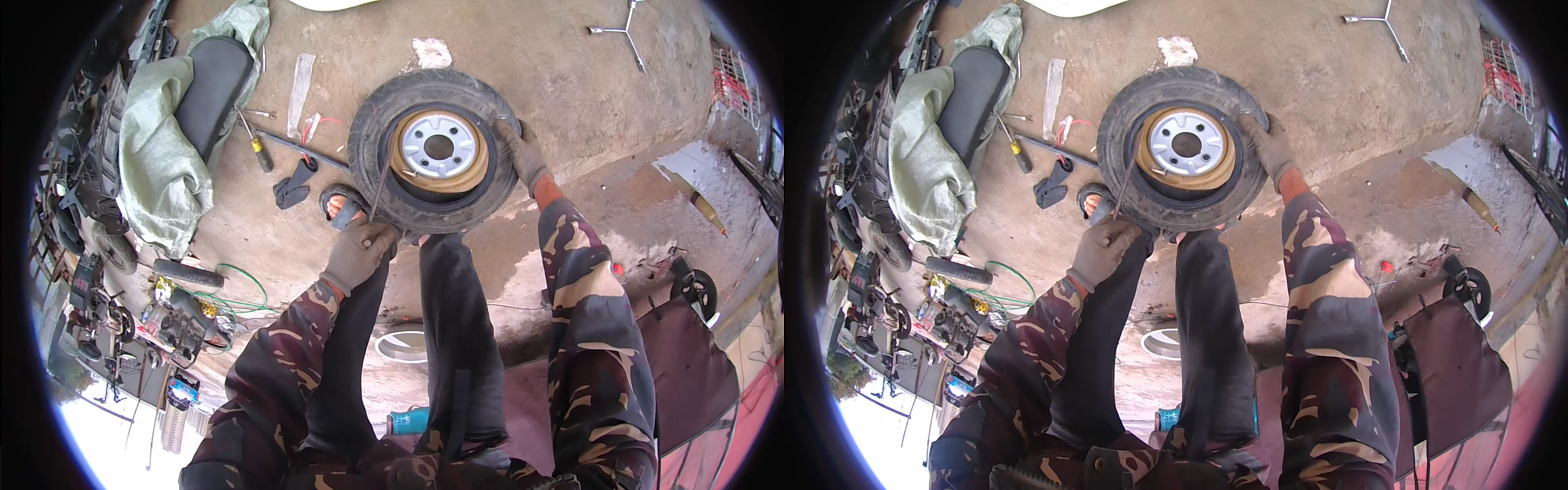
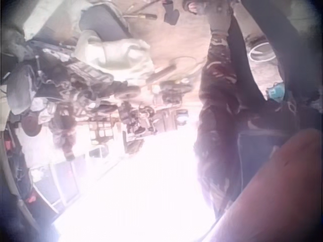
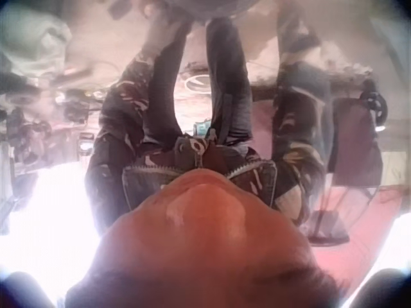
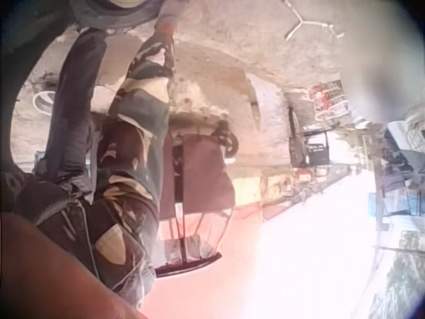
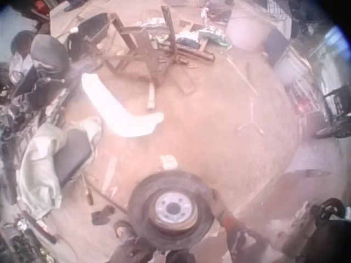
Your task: The person uses a metal pry bar to lever a tire off a small wheel rim. They repeatedly insert the bar between the tire bead and rim, pry, and rotate the tire until it separates. The tire is then lifted off and placed into a white basin.
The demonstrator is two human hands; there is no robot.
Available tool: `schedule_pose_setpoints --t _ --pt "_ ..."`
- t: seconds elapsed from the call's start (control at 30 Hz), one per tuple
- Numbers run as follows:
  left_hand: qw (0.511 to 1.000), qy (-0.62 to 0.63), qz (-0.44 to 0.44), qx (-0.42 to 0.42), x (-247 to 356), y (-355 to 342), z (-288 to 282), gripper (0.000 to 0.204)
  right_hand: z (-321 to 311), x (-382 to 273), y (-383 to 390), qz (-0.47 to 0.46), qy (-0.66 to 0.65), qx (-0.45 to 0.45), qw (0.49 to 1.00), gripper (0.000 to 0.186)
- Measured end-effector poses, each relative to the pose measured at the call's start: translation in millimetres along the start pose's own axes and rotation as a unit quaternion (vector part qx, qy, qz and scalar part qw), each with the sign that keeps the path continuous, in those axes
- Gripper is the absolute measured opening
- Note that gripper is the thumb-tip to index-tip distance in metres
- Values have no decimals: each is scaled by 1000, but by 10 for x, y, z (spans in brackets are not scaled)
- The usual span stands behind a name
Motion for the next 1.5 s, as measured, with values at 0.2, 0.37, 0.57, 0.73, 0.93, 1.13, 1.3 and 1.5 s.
schedule_pose_setpoints --t 0.2,0.37,0.57,0.73,0.93,1.13,1.3,1.5 --pt "980 -103 138 98 -142 49 -256 19 34 -16 -223 11 -13 32 999 97" --pt "986 -43 119 109 -100 69 -374 17 -67 112 -345 35 2 43 998 91" --pt "983 -25 128 130 296 50 -527 18 121 -148 416 -11 85 259 962 75" --pt "985 -66 152 38 803 38 -239 18 1001 -641 1976 -42 -14 -178 983 49" --pt "956 -73 264 -102 1413 269 -7 33 993 -987 2703 58 -108 -207 971 47" --pt "987 141 59 49 1045 199 -288 56 392 -930 2479 113 -330 -73 934 26" --pt "819 448 -325 154 -350 -117 65 78 125 -752 2110 116 -388 -118 907 37" --pt "612 728 -203 231 -912 -719 1034 71 -466 -673 2063 171 -261 -202 928 60"
Point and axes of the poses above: each hand's wrist, its own y-axis away from the middle knuckle, its own z-axis out of the palm, x = y × z, the point moved 4 cm from there along -y, towards the middle knuckle, and after that the axes turned 5 degrees about z, right-handed, at the moved point
